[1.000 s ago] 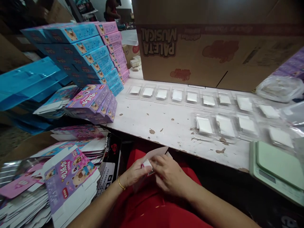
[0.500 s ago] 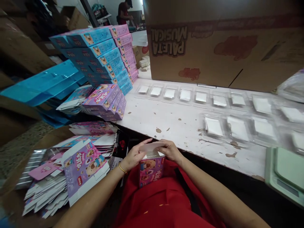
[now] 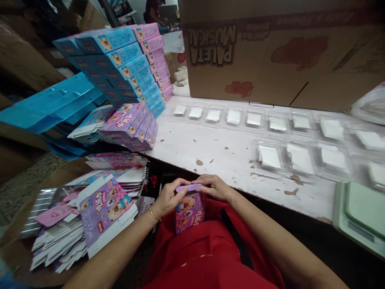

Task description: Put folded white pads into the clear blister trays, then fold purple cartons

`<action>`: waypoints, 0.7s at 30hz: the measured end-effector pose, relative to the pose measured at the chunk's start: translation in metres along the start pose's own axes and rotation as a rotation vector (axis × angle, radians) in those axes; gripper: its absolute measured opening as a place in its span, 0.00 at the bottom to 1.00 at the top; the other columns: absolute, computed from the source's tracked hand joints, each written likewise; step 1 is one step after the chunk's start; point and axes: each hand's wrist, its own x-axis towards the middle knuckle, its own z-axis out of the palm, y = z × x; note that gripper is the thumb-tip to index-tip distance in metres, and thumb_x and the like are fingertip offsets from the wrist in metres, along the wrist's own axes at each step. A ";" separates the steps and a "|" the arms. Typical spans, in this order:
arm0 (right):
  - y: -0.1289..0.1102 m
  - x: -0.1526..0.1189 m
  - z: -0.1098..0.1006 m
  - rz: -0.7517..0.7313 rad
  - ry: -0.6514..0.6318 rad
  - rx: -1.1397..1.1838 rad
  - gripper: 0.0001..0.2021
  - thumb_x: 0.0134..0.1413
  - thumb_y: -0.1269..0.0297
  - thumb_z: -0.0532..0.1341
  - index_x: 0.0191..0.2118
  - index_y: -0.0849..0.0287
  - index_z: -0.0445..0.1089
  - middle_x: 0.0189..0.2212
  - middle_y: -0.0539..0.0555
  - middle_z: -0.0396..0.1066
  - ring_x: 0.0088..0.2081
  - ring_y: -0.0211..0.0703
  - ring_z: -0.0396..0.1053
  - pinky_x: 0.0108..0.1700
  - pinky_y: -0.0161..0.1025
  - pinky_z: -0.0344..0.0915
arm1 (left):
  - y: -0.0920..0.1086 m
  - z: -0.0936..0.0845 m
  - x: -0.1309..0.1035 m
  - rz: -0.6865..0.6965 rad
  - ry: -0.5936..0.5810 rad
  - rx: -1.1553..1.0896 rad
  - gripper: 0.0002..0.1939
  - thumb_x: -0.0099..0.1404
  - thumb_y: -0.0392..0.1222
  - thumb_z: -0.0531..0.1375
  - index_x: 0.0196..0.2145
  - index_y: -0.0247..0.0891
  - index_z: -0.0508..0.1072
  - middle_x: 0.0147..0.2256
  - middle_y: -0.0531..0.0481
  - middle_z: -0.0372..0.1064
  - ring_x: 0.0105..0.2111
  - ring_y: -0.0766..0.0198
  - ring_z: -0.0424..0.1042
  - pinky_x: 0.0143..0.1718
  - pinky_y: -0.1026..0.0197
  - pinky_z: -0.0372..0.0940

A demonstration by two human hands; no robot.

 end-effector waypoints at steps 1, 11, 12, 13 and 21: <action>0.002 -0.003 0.001 -0.005 0.008 -0.032 0.16 0.55 0.58 0.55 0.49 0.54 0.66 0.41 0.54 0.69 0.42 0.38 0.66 0.45 0.38 0.63 | -0.001 0.001 0.000 0.020 -0.009 -0.002 0.14 0.62 0.43 0.51 0.43 0.36 0.69 0.39 0.47 0.71 0.38 0.61 0.70 0.41 0.60 0.63; 0.003 -0.055 0.016 -0.007 0.102 -0.282 0.25 0.52 0.58 0.57 0.57 0.51 0.55 0.56 0.55 0.56 0.56 0.43 0.55 0.55 0.45 0.55 | 0.001 0.012 -0.013 0.287 -0.203 0.187 0.18 0.61 0.40 0.53 0.50 0.41 0.66 0.52 0.42 0.60 0.50 0.57 0.61 0.51 0.53 0.58; 0.000 -0.067 0.015 0.023 0.173 -0.267 0.26 0.53 0.59 0.57 0.57 0.52 0.54 0.56 0.56 0.56 0.55 0.43 0.56 0.55 0.45 0.56 | 0.002 0.012 -0.013 0.286 -0.225 0.203 0.19 0.61 0.40 0.52 0.50 0.41 0.66 0.52 0.43 0.59 0.50 0.57 0.61 0.51 0.53 0.59; -0.003 -0.082 0.012 0.068 0.281 -0.255 0.26 0.53 0.60 0.57 0.58 0.52 0.53 0.56 0.56 0.57 0.54 0.44 0.58 0.53 0.45 0.58 | 0.002 0.012 -0.012 0.273 -0.242 0.211 0.18 0.62 0.39 0.52 0.50 0.42 0.66 0.52 0.43 0.59 0.50 0.58 0.61 0.51 0.54 0.59; -0.064 -0.302 -0.140 0.569 1.868 -0.551 0.22 0.56 0.62 0.50 0.56 0.62 0.54 0.52 0.64 0.57 0.48 0.47 0.63 0.44 0.42 0.64 | -0.023 0.011 -0.002 0.201 -0.102 0.180 0.16 0.61 0.40 0.53 0.47 0.48 0.68 0.45 0.50 0.65 0.46 0.60 0.66 0.44 0.61 0.64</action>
